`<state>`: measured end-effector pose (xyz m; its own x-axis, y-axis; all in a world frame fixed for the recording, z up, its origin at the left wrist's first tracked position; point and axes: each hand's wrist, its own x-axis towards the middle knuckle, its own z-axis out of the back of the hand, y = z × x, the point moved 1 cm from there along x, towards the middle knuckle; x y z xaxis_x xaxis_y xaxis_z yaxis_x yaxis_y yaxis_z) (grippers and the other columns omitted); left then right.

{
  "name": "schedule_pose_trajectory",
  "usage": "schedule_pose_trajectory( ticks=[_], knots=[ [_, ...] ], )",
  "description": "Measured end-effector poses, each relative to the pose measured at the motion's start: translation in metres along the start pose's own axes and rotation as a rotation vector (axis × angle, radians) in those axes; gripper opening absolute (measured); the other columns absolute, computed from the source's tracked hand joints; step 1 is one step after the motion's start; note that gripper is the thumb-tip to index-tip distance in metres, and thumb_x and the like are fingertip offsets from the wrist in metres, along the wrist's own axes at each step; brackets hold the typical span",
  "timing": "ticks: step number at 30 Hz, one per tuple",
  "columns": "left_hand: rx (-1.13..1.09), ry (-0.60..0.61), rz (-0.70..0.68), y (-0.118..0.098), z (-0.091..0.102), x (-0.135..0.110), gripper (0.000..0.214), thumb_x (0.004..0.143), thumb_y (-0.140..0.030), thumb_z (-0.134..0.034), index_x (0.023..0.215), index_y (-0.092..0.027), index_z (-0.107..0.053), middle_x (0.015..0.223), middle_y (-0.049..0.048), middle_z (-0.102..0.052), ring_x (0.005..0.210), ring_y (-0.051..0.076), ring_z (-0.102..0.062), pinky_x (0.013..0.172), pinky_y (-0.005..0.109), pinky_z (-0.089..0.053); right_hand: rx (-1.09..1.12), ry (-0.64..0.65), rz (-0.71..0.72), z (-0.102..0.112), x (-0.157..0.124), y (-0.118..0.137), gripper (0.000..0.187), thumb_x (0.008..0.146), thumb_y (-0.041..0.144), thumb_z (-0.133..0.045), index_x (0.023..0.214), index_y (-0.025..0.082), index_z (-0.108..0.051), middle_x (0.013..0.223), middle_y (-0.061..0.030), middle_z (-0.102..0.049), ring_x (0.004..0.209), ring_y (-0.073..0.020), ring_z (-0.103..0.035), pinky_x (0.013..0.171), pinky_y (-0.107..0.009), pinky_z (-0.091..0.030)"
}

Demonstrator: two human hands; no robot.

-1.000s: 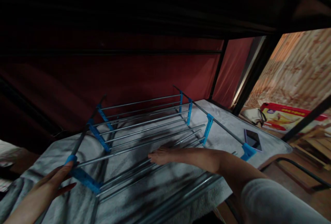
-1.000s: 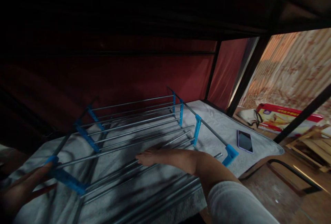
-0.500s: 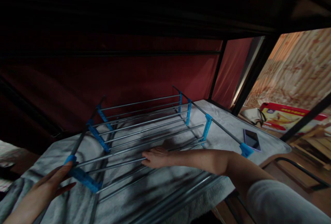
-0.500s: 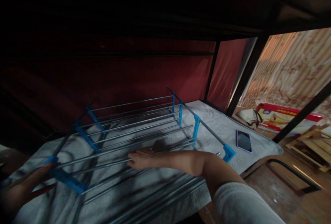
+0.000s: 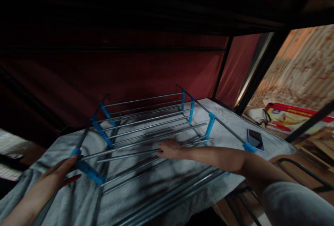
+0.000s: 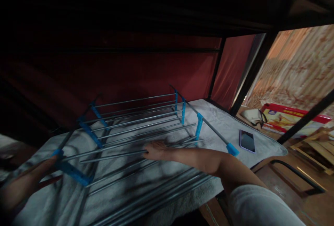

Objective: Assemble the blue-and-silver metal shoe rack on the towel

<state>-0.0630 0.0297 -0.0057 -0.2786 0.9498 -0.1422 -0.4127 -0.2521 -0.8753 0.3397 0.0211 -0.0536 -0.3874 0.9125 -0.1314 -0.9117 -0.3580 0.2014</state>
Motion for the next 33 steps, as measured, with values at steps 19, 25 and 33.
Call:
schedule_pose_trajectory(
  ticks=[19, 25, 33],
  knots=[
    [-0.182, 0.007, -0.042, -0.033, -0.019, -0.05, 0.062, 0.066, -0.069, -0.072, 0.104, -0.019, -0.07, 0.12, 0.0125, -0.069, 0.109, 0.031, -0.063, 0.073, 0.038, -0.056, -0.073, 0.033, 0.019, -0.007, 0.009, 0.017, 0.034, 0.1, 0.039, -0.043, 0.1, 0.022, -0.073, 0.101, -0.0111, -0.076, 0.095, -0.0262, -0.072, 0.081, -0.033, -0.049],
    [-0.204, 0.005, -0.035, -0.032, -0.019, -0.049, 0.062, 0.065, -0.067, -0.074, 0.104, -0.019, -0.07, 0.12, 0.0122, -0.069, 0.109, 0.031, -0.064, 0.071, 0.036, -0.056, -0.08, 0.034, 0.017, -0.012, 0.015, 0.019, 0.032, 0.099, 0.04, -0.047, 0.099, 0.022, -0.073, 0.099, -0.0101, -0.076, 0.095, -0.0254, -0.072, 0.078, -0.031, -0.049],
    [-0.198, 0.002, -0.029, -0.043, -0.021, -0.059, 0.062, 0.065, -0.067, -0.073, 0.103, -0.018, -0.07, 0.117, 0.0127, -0.07, 0.106, 0.031, -0.064, 0.073, 0.037, -0.056, -0.081, 0.028, 0.039, -0.012, 0.015, 0.018, 0.033, 0.1, 0.039, -0.044, 0.104, 0.022, -0.072, 0.103, -0.011, -0.076, 0.096, -0.0254, -0.072, 0.082, -0.033, -0.049]
  ],
)
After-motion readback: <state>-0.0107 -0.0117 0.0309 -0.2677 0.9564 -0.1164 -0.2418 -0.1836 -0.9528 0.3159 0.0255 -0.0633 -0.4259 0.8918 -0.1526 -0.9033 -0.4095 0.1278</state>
